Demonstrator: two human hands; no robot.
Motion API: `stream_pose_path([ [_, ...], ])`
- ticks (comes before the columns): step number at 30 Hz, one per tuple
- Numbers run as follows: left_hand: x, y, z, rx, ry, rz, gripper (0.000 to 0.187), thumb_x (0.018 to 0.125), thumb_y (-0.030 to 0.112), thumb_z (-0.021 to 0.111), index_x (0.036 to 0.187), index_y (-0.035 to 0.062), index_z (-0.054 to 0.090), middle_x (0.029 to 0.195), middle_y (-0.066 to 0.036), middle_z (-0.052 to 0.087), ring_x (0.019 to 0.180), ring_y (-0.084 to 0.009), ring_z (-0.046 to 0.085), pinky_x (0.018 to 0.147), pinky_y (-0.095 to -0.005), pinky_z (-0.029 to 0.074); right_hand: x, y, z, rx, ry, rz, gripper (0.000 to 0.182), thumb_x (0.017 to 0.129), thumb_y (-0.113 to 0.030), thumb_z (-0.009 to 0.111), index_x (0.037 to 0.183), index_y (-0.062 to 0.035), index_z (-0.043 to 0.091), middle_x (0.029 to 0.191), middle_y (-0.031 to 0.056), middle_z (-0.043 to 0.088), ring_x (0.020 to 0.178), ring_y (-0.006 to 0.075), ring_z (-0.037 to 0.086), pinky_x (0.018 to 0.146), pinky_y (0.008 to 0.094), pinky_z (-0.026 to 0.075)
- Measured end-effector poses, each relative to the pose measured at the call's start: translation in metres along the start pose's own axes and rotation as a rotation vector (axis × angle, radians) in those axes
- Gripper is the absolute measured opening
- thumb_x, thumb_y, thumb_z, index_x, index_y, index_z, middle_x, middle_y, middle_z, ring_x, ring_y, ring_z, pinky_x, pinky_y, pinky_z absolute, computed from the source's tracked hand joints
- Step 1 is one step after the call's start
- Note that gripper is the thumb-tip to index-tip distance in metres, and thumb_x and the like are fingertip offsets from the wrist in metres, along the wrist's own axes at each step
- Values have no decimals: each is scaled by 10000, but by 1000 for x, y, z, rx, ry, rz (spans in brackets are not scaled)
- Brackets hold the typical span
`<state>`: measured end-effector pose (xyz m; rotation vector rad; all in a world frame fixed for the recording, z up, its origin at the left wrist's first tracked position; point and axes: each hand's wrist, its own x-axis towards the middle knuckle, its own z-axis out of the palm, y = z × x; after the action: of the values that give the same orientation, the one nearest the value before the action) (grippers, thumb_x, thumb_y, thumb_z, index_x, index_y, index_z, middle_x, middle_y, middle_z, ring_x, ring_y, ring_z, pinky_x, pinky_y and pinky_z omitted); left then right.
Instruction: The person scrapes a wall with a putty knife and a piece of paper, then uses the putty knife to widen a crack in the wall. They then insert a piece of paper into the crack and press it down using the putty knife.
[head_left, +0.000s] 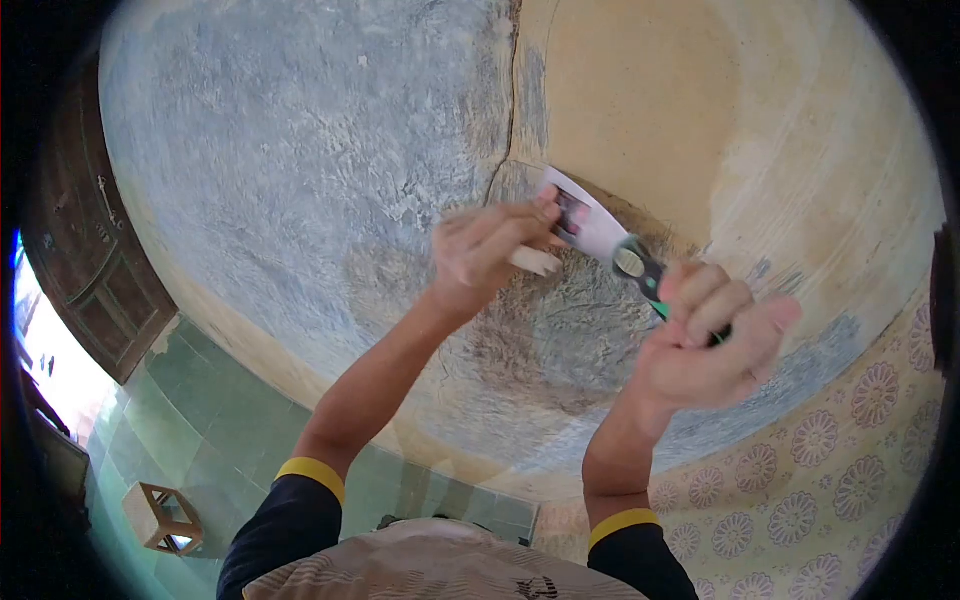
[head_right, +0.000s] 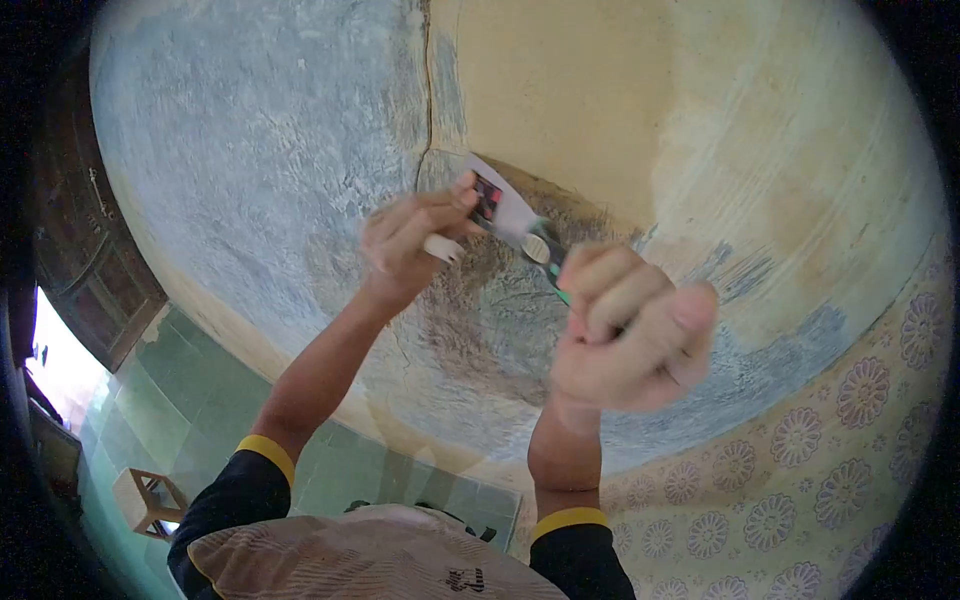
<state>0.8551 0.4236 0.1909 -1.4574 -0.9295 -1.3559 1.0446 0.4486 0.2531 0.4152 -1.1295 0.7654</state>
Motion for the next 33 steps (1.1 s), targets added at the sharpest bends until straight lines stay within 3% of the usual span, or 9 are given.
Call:
stream_pose_path([
  [5,-2,-9,8,37,117,-17,325,688,86,867,990,66,747,1048,-98,769,870,-190,758,654,-275,593,5,10,8,11,84,26,381,1107,-206,396,744,-107,337,474,1,325,404,108,326,447,341,391],
  [7,-4,-2,5,38,133,-9,307,705,128,860,989,84,751,1041,-67,772,816,-174,754,606,-272,583,4,5,3,58,-79,-48,364,1108,-213,390,765,-102,345,475,4,327,402,116,331,445,346,393],
  [10,1,1,2,47,20,-9,332,669,67,880,971,56,741,1017,-123,771,927,-213,763,702,-285,602,2,13,9,158,191,63,359,1109,-216,387,770,-107,344,477,6,327,405,121,338,441,347,389],
  [14,0,-2,3,19,63,-8,302,682,58,874,944,52,724,1004,-121,771,928,-217,763,717,-286,611,8,6,5,31,3,2,383,1109,-220,386,744,-110,356,475,1,323,395,117,329,437,337,383],
  [19,-1,-13,3,42,160,-11,278,689,19,859,922,45,711,1019,-125,769,946,-231,760,739,-290,616,4,16,6,49,91,68,424,1111,-243,386,711,-107,350,474,0,330,392,108,331,447,330,405],
  [22,0,-9,0,96,133,-3,284,696,96,862,944,66,725,1017,-75,768,856,-186,759,628,-278,596,4,13,5,-35,1,41,432,1111,-246,387,703,-106,358,476,-2,319,392,108,336,453,325,419],
  [25,-1,-6,-4,79,38,-6,272,706,108,851,946,72,727,1029,-77,769,861,-176,758,624,-276,595,-3,19,4,185,155,38,416,1101,-218,427,706,-100,372,474,-8,325,398,103,358,463,339,439],
  [30,-4,-12,-11,70,37,-8,244,723,69,859,924,67,721,1013,-96,771,920,-197,761,707,-284,605,-2,16,9,-47,-13,49,440,1107,-265,397,698,-104,370,464,-5,295,386,109,302,426,320,388],
  [33,3,-20,-12,71,-45,59,244,721,68,862,919,69,719,1009,-91,769,906,-196,761,699,-282,607,-6,12,7,46,196,-6,468,1103,-245,411,655,-121,351,464,-12,294,383,115,291,428,324,389],
])
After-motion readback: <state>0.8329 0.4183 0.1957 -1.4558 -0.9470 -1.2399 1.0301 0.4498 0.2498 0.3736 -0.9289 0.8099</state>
